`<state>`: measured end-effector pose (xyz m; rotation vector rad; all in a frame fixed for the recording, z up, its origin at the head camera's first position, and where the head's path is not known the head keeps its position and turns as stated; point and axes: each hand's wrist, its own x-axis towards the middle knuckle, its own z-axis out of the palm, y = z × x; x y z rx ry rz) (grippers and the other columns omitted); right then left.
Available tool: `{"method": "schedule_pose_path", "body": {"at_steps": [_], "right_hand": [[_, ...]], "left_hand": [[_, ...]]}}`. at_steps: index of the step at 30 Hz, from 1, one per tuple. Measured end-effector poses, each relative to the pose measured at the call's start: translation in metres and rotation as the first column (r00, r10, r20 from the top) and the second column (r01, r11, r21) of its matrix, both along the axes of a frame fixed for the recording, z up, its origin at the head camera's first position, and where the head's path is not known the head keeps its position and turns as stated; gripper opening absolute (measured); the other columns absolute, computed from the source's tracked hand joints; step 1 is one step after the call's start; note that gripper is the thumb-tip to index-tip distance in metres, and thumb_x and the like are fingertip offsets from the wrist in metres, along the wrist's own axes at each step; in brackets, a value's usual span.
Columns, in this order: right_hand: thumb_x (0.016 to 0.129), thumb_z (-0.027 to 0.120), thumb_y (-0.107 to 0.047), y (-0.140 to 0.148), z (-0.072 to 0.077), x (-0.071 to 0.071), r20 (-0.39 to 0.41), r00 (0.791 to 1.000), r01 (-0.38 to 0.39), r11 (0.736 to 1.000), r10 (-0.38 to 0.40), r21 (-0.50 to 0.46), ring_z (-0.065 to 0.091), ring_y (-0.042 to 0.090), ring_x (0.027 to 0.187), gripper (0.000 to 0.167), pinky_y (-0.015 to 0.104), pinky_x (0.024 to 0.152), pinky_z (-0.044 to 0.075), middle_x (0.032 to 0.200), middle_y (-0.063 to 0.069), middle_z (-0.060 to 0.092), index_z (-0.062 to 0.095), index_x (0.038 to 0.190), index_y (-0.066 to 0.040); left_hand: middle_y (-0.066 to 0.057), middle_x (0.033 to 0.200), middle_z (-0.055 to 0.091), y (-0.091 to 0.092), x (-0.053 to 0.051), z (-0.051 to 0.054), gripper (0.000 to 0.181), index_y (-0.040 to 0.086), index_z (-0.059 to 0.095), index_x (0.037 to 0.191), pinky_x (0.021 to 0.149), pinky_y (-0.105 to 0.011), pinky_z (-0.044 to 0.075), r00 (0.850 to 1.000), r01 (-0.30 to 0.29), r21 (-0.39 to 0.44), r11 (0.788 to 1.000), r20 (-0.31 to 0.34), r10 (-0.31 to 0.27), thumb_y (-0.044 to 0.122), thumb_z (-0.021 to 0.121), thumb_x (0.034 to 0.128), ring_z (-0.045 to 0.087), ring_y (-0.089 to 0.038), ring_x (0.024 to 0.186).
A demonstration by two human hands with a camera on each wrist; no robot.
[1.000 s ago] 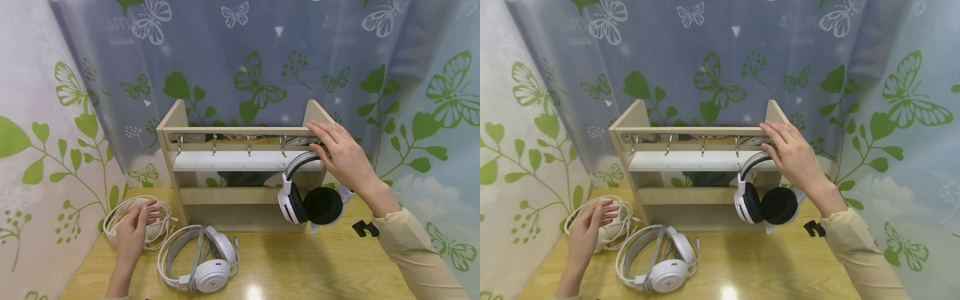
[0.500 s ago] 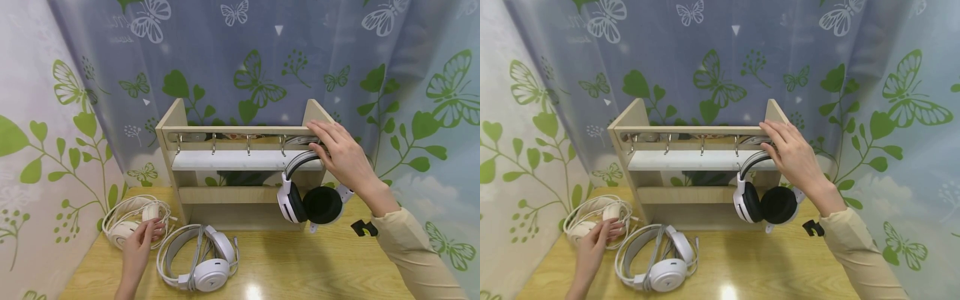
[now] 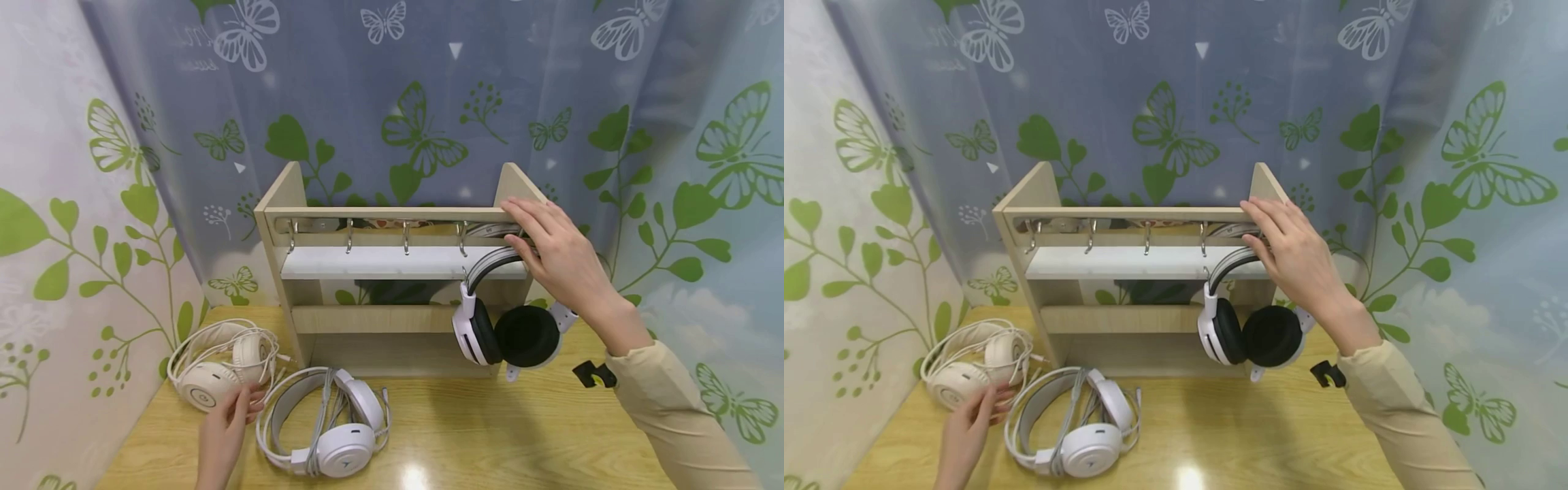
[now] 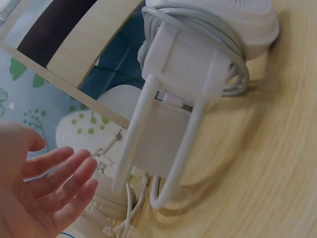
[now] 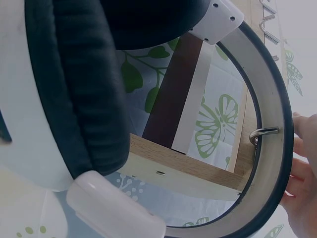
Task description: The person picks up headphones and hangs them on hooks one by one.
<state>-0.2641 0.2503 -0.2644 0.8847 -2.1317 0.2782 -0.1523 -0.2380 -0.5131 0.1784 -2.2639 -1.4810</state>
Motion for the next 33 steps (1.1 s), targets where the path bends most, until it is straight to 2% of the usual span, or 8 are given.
{"method": "schedule_pose_path", "body": {"at_steps": [5, 9, 15, 18, 21, 25, 28, 33], "right_hand": [[0.094, 0.070, -0.008, 0.000, 0.000, 0.000, -0.003, 1.000, -0.004, 1.000, 0.004, -0.001, 0.049, 0.039, 0.135, 0.058, 0.048, 0.124, 0.024, 0.144, 0.018, 0.055, 0.050, 0.148, -0.006], [0.094, 0.071, -0.008, 0.000, 0.000, 0.000, -0.003, 1.000, 0.001, 1.000, -0.001, 0.002, 0.049, 0.040, 0.134, 0.058, 0.048, 0.124, 0.025, 0.144, 0.018, 0.055, 0.050, 0.148, -0.006], [0.094, 0.071, -0.008, 0.000, -0.001, 0.000, -0.005, 1.000, 0.005, 1.000, -0.005, 0.007, 0.049, 0.040, 0.134, 0.058, 0.048, 0.124, 0.025, 0.144, 0.019, 0.055, 0.050, 0.149, -0.006], [0.094, 0.070, -0.009, 0.000, 0.000, 0.000, -0.011, 1.000, 0.002, 1.000, -0.002, 0.007, 0.049, 0.040, 0.134, 0.058, 0.048, 0.124, 0.025, 0.144, 0.018, 0.055, 0.050, 0.148, -0.006], [0.095, 0.070, -0.009, 0.000, 0.000, 0.000, -0.017, 1.000, -0.003, 1.000, 0.003, 0.006, 0.050, 0.040, 0.133, 0.057, 0.048, 0.124, 0.025, 0.143, 0.018, 0.056, 0.051, 0.148, -0.006], [0.096, 0.069, -0.011, 0.000, 0.000, 0.000, -0.021, 1.000, -0.006, 1.000, 0.006, 0.005, 0.050, 0.040, 0.133, 0.055, 0.048, 0.124, 0.026, 0.143, 0.019, 0.056, 0.051, 0.148, -0.006], [0.096, 0.069, -0.010, 0.000, 0.001, 0.000, -0.018, 1.000, -0.004, 1.000, 0.004, 0.006, 0.049, 0.040, 0.134, 0.056, 0.048, 0.124, 0.025, 0.144, 0.018, 0.055, 0.050, 0.149, -0.006], [0.096, 0.069, -0.010, 0.000, -0.001, 0.000, -0.008, 1.000, 0.007, 1.000, -0.007, 0.008, 0.049, 0.040, 0.134, 0.057, 0.048, 0.124, 0.025, 0.144, 0.019, 0.055, 0.050, 0.149, -0.006]], "left_hand": [[-0.022, 0.108, 0.074, -0.002, 0.005, -0.003, 0.032, -0.006, 0.068, 0.120, 0.067, -0.015, 0.057, 0.997, -0.042, -0.054, 0.998, 0.058, 0.045, 0.017, 0.049, 0.1086, 0.069, 0.003, 0.078], [-0.022, 0.110, 0.074, -0.005, 0.009, -0.006, 0.031, -0.004, 0.069, 0.120, 0.065, -0.014, 0.056, 0.990, -0.071, -0.090, 0.993, 0.119, 0.082, 0.017, 0.051, 0.1077, 0.068, 0.004, 0.076], [-0.020, 0.118, 0.072, -0.013, 0.014, -0.015, 0.031, 0.002, 0.070, 0.122, 0.068, -0.014, 0.052, 0.960, -0.079, -0.165, 0.983, 0.252, 0.119, 0.022, 0.053, 0.1065, 0.072, -0.006, 0.079], [-0.018, 0.117, 0.073, -0.016, 0.015, -0.020, 0.030, 0.005, 0.071, 0.122, 0.075, -0.020, 0.050, 0.945, -0.071, -0.228, 0.971, 0.297, 0.139, 0.024, 0.055, 0.1050, 0.071, -0.004, 0.079], [-0.017, 0.119, 0.072, -0.017, 0.018, -0.023, 0.034, 0.005, 0.069, 0.125, 0.083, -0.035, 0.052, 0.930, -0.049, -0.263, 0.964, 0.341, 0.141, 0.028, 0.055, 0.1047, 0.073, -0.010, 0.085], [-0.022, 0.124, 0.068, -0.017, 0.019, -0.025, 0.042, 0.001, 0.065, 0.129, 0.090, -0.054, 0.052, 0.913, 0.021, -0.282, 0.959, 0.397, 0.097, 0.034, 0.052, 0.1058, 0.073, -0.032, 0.102], [-0.025, 0.122, 0.069, -0.014, 0.018, -0.026, 0.042, 0.001, 0.067, 0.124, 0.090, -0.057, 0.051, 0.903, 0.068, -0.303, 0.951, 0.425, 0.070, 0.035, 0.051, 0.1055, 0.068, -0.042, 0.109], [-0.024, 0.112, 0.073, -0.009, 0.016, -0.026, 0.040, 0.002, 0.072, 0.115, 0.088, -0.058, 0.052, 0.894, 0.102, -0.320, 0.942, 0.445, 0.055, 0.036, 0.055, 0.1038, 0.068, -0.043, 0.107]]}}
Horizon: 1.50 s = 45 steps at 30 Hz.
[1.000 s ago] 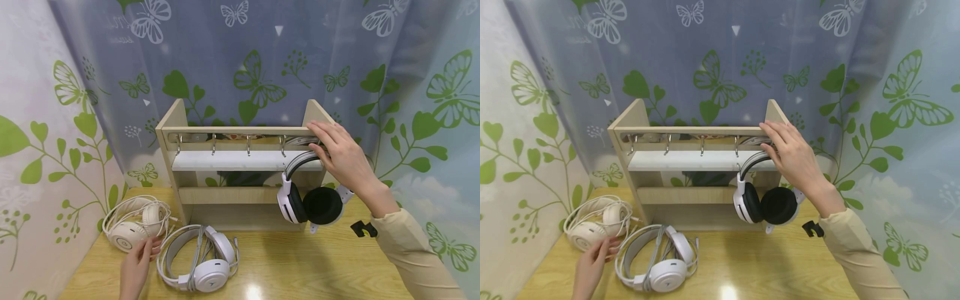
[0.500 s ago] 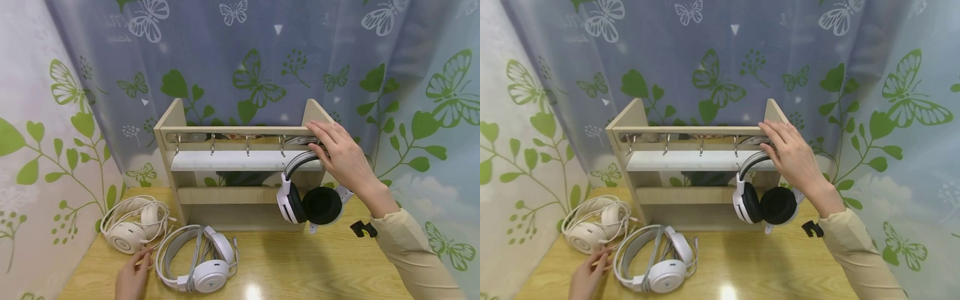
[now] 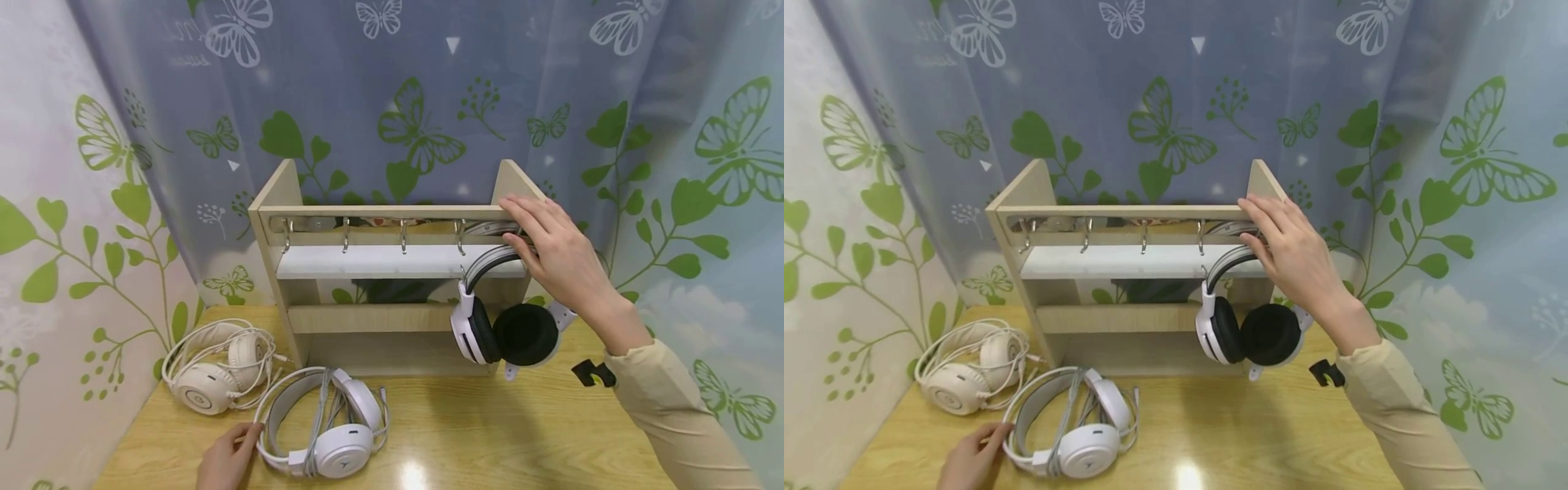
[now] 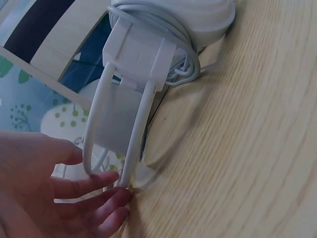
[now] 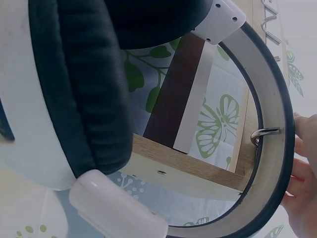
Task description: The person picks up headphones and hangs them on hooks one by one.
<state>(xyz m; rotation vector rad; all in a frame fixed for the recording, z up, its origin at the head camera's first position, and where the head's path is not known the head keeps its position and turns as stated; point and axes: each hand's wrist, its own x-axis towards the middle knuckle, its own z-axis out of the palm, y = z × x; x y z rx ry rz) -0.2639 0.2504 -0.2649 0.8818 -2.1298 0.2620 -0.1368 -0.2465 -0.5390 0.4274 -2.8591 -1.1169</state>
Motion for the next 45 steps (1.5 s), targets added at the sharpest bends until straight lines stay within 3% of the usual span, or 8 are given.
{"method": "schedule_pose_path", "body": {"at_steps": [6, 14, 23, 28, 32, 35, 37, 45], "right_hand": [[0.095, 0.069, -0.010, 0.000, -0.001, 0.001, -0.003, 1.000, 0.003, 1.000, -0.003, 0.000, 0.049, 0.040, 0.133, 0.057, 0.049, 0.124, 0.025, 0.144, 0.019, 0.055, 0.050, 0.149, -0.006], [0.095, 0.070, -0.009, 0.001, -0.002, 0.001, -0.003, 1.000, 0.008, 1.000, -0.008, -0.004, 0.049, 0.041, 0.133, 0.058, 0.048, 0.124, 0.025, 0.143, 0.019, 0.055, 0.050, 0.149, -0.005], [0.095, 0.070, -0.010, 0.002, -0.003, 0.001, 0.001, 1.000, 0.012, 1.000, -0.012, -0.009, 0.049, 0.041, 0.133, 0.057, 0.048, 0.124, 0.024, 0.143, 0.019, 0.055, 0.050, 0.149, -0.006], [0.094, 0.071, -0.009, 0.002, -0.003, 0.001, 0.000, 1.000, 0.012, 1.000, -0.012, -0.006, 0.049, 0.040, 0.134, 0.058, 0.048, 0.124, 0.024, 0.143, 0.019, 0.055, 0.050, 0.149, -0.005], [0.095, 0.070, -0.010, 0.001, -0.002, 0.001, -0.006, 1.000, 0.011, 1.000, -0.011, -0.003, 0.050, 0.040, 0.133, 0.057, 0.049, 0.124, 0.025, 0.143, 0.019, 0.056, 0.050, 0.148, -0.005], [0.096, 0.069, -0.011, 0.001, -0.001, 0.000, -0.009, 1.000, 0.007, 1.000, -0.007, -0.004, 0.050, 0.040, 0.133, 0.056, 0.049, 0.124, 0.025, 0.143, 0.019, 0.056, 0.050, 0.148, -0.005], [0.097, 0.069, -0.012, 0.001, -0.001, 0.000, -0.012, 1.000, 0.004, 1.000, -0.004, -0.005, 0.050, 0.040, 0.133, 0.055, 0.049, 0.124, 0.025, 0.142, 0.019, 0.056, 0.051, 0.148, -0.005], [0.095, 0.070, -0.010, 0.000, -0.001, 0.000, -0.015, 1.000, -0.006, 1.000, 0.006, -0.007, 0.050, 0.041, 0.133, 0.057, 0.049, 0.124, 0.025, 0.142, 0.019, 0.056, 0.051, 0.148, -0.005]], "left_hand": [[-0.018, 0.104, 0.076, 0.003, -0.001, 0.000, 0.041, -0.001, 0.070, 0.117, 0.085, -0.056, 0.053, 1.000, 0.003, -0.009, 1.000, -0.003, -0.003, 0.035, 0.057, 0.1030, 0.070, -0.042, 0.104], [-0.019, 0.108, 0.075, 0.006, 0.000, 0.005, 0.037, 0.002, 0.071, 0.116, 0.086, -0.058, 0.053, 0.999, -0.007, -0.013, 1.000, -0.034, 0.006, 0.034, 0.058, 0.1025, 0.069, -0.043, 0.106], [-0.019, 0.116, 0.072, 0.014, 0.003, 0.016, 0.031, 0.007, 0.071, 0.120, 0.092, -0.061, 0.050, 0.996, -0.022, 0.059, 0.998, -0.091, 0.027, 0.030, 0.060, 0.1023, 0.070, -0.039, 0.108], [-0.023, 0.130, 0.065, 0.020, 0.005, 0.020, 0.032, 0.006, 0.067, 0.126, 0.082, -0.039, 0.055, 0.992, -0.007, 0.141, 0.990, -0.126, 0.025, 0.027, 0.061, 0.1024, 0.075, -0.027, 0.096], [-0.031, 0.132, 0.058, 0.026, 0.004, 0.022, 0.037, 0.000, 0.058, 0.134, 0.071, -0.025, 0.058, 0.990, 0.022, 0.330, 0.944, -0.137, 0.024, 0.020, 0.059, 0.1039, 0.075, -0.017, 0.086], [-0.036, 0.130, 0.055, 0.031, 0.003, 0.023, 0.039, -0.005, 0.051, 0.139, 0.067, -0.025, 0.061, 0.988, 0.038, 0.467, 0.883, -0.151, 0.038, 0.014, 0.055, 0.1054, 0.072, -0.011, 0.081], [-0.036, 0.128, 0.056, 0.033, 0.002, 0.024, 0.039, -0.005, 0.048, 0.141, 0.065, -0.026, 0.062, 0.987, 0.039, 0.511, 0.859, -0.154, 0.047, 0.012, 0.053, 0.1062, 0.070, -0.006, 0.077], [-0.032, 0.127, 0.056, 0.037, 0.002, 0.027, 0.043, -0.006, 0.044, 0.144, 0.064, -0.027, 0.062, 0.985, 0.056, 0.562, 0.825, -0.165, 0.046, 0.016, 0.052, 0.1074, 0.072, -0.006, 0.081]]}}
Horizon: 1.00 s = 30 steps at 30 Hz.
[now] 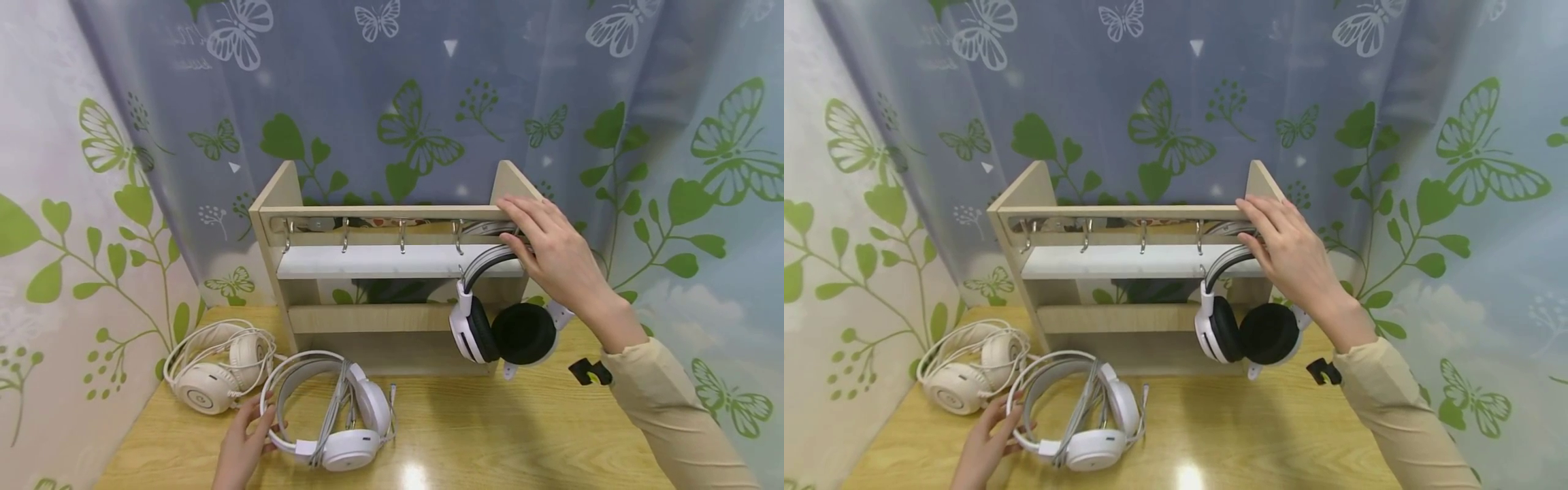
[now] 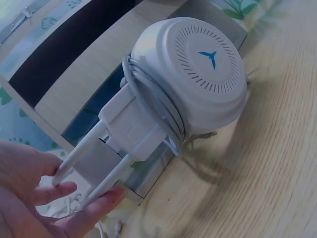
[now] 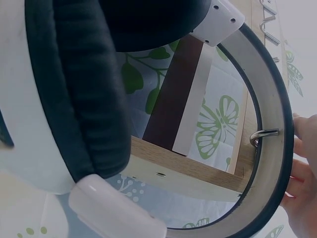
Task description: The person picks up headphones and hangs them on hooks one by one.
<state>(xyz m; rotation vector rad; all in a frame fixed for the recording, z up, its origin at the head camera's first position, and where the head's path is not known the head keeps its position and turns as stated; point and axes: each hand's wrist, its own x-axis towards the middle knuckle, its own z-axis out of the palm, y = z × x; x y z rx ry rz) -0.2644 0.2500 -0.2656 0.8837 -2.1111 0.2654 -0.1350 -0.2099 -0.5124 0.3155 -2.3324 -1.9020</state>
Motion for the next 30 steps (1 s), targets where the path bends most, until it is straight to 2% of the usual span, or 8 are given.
{"method": "schedule_pose_path", "body": {"at_steps": [6, 10, 15, 18, 23, 30], "right_hand": [[0.094, 0.071, -0.009, 0.000, 0.000, 0.000, 0.002, 1.000, 0.000, 1.000, 0.000, -0.001, 0.050, 0.041, 0.132, 0.058, 0.049, 0.124, 0.025, 0.142, 0.019, 0.056, 0.051, 0.148, -0.005], [0.095, 0.070, -0.009, 0.000, 0.000, 0.000, 0.004, 1.000, 0.001, 1.000, -0.001, -0.001, 0.050, 0.040, 0.133, 0.057, 0.048, 0.124, 0.025, 0.143, 0.019, 0.056, 0.050, 0.148, -0.005], [0.096, 0.069, -0.011, 0.000, 0.000, 0.000, 0.003, 1.000, 0.000, 1.000, 0.000, -0.001, 0.050, 0.041, 0.133, 0.055, 0.049, 0.124, 0.025, 0.143, 0.019, 0.056, 0.051, 0.148, -0.005], [0.096, 0.070, -0.010, 0.000, 0.001, 0.000, 0.003, 1.000, -0.001, 1.000, 0.001, -0.001, 0.050, 0.041, 0.133, 0.056, 0.049, 0.123, 0.025, 0.143, 0.019, 0.056, 0.051, 0.148, -0.005], [0.094, 0.071, -0.009, -0.001, 0.001, 0.001, 0.005, 1.000, 0.002, 1.000, -0.002, 0.000, 0.050, 0.040, 0.133, 0.057, 0.049, 0.124, 0.025, 0.143, 0.018, 0.056, 0.051, 0.148, -0.005], [0.094, 0.071, -0.009, -0.001, 0.001, 0.001, 0.011, 1.000, 0.005, 1.000, -0.005, 0.000, 0.050, 0.040, 0.133, 0.058, 0.049, 0.124, 0.025, 0.143, 0.018, 0.055, 0.051, 0.148, -0.005]], "left_hand": [[-0.031, 0.132, 0.052, 0.001, 0.000, 0.005, 0.045, -0.007, 0.043, 0.146, 0.065, -0.027, 0.062, 1.000, 0.002, 0.045, 0.999, 0.004, -0.002, 0.015, 0.052, 0.1073, 0.074, -0.011, 0.083], [-0.032, 0.135, 0.051, 0.001, -0.002, 0.009, 0.046, -0.005, 0.041, 0.147, 0.067, -0.028, 0.062, 1.000, 0.009, 0.061, 0.998, -0.001, -0.009, 0.011, 0.053, 0.1061, 0.071, -0.007, 0.082], [-0.036, 0.145, 0.045, -0.001, -0.006, 0.012, 0.055, -0.005, 0.034, 0.153, 0.072, -0.031, 0.063, 0.999, 0.037, 0.065, 0.997, -0.011, -0.036, 0.010, 0.055, 0.1049, 0.070, -0.002, 0.084], [-0.035, 0.147, 0.043, -0.001, -0.006, 0.015, 0.057, -0.005, 0.034, 0.153, 0.074, -0.033, 0.063, 0.998, 0.049, 0.063, 0.997, -0.035, -0.046, 0.011, 0.058, 0.1040, 0.071, -0.005, 0.087], [-0.032, 0.148, 0.046, -0.002, -0.007, 0.024, 0.054, -0.003, 0.042, 0.150, 0.074, -0.030, 0.062, 0.997, 0.053, 0.048, 0.997, -0.067, -0.050, 0.011, 0.061, 0.1023, 0.073, -0.007, 0.090], [-0.031, 0.147, 0.048, -0.003, -0.010, 0.038, 0.052, -0.003, 0.045, 0.148, 0.077, -0.028, 0.062, 0.982, 0.132, 0.006, 0.991, -0.139, -0.130, 0.011, 0.063, 0.1010, 0.071, -0.002, 0.094]]}}
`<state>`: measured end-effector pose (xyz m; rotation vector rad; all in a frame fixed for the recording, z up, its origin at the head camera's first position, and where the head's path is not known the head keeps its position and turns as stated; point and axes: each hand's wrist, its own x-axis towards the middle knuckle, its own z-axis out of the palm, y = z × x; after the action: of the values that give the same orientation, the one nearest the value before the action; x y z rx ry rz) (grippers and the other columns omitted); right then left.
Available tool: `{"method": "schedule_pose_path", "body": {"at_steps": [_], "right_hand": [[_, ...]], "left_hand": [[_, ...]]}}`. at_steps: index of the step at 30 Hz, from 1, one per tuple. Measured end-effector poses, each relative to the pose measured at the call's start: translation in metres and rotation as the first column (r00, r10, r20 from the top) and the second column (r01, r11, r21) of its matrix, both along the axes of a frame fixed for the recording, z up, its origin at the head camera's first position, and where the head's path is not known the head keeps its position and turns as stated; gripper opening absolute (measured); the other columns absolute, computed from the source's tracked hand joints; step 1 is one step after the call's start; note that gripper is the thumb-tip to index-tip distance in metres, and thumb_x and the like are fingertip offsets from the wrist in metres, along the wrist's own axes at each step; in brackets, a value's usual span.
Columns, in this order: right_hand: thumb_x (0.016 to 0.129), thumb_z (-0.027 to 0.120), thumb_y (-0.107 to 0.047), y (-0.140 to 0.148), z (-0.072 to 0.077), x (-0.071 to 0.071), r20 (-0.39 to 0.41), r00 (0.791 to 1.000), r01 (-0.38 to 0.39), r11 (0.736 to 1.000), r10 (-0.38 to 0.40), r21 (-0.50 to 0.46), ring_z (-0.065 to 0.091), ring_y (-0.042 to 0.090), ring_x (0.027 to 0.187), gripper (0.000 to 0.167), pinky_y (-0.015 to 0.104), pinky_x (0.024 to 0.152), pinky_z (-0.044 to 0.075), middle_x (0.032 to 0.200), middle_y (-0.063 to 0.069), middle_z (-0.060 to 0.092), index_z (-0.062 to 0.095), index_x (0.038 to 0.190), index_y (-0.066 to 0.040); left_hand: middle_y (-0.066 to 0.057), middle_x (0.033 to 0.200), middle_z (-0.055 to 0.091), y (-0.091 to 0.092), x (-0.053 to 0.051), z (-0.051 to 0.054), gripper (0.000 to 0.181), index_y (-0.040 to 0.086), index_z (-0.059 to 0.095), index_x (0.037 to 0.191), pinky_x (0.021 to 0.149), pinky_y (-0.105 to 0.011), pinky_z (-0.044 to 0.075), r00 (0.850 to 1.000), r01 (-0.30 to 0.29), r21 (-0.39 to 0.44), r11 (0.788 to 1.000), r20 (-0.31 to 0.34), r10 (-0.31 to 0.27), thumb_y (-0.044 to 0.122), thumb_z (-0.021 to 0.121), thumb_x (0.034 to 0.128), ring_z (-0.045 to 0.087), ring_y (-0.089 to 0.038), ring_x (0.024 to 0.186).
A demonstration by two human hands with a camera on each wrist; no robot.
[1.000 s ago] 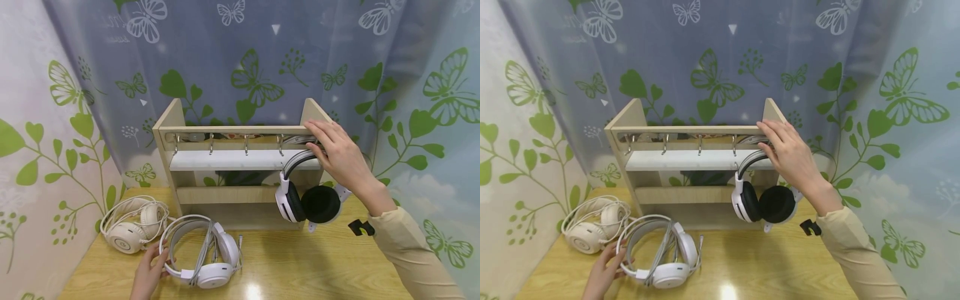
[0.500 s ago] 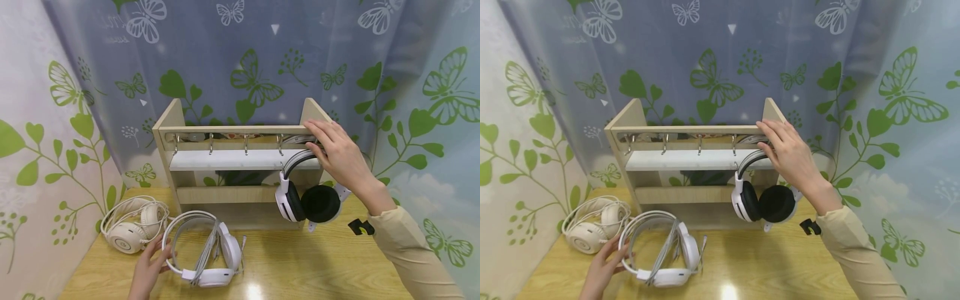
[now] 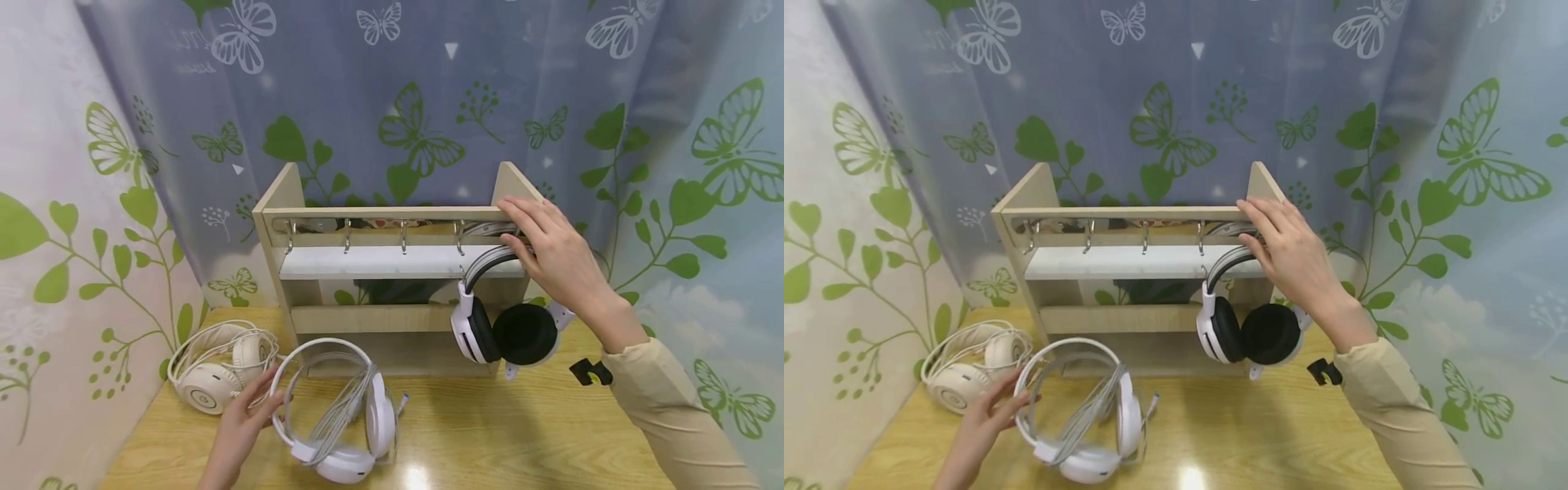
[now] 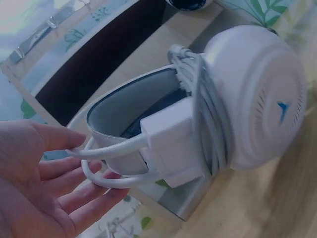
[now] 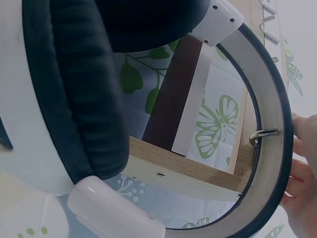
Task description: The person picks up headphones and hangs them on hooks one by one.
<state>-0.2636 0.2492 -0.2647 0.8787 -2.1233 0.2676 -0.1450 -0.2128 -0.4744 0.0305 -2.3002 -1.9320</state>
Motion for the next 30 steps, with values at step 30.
{"method": "schedule_pose_path", "body": {"at_steps": [30], "right_hand": [[0.094, 0.072, -0.009, 0.000, -0.002, -0.001, 0.000, 1.000, 0.006, 1.000, -0.006, -0.004, 0.049, 0.040, 0.134, 0.059, 0.049, 0.124, 0.024, 0.143, 0.018, 0.055, 0.050, 0.149, -0.007]], "left_hand": [[-0.024, 0.136, 0.062, 0.033, -0.028, 0.033, 0.049, 0.003, 0.058, 0.141, 0.085, -0.027, 0.059, 0.985, 0.172, -0.026, 0.985, 0.003, -0.172, 0.018, 0.071, 0.0963, 0.067, -0.033, 0.117]]}}
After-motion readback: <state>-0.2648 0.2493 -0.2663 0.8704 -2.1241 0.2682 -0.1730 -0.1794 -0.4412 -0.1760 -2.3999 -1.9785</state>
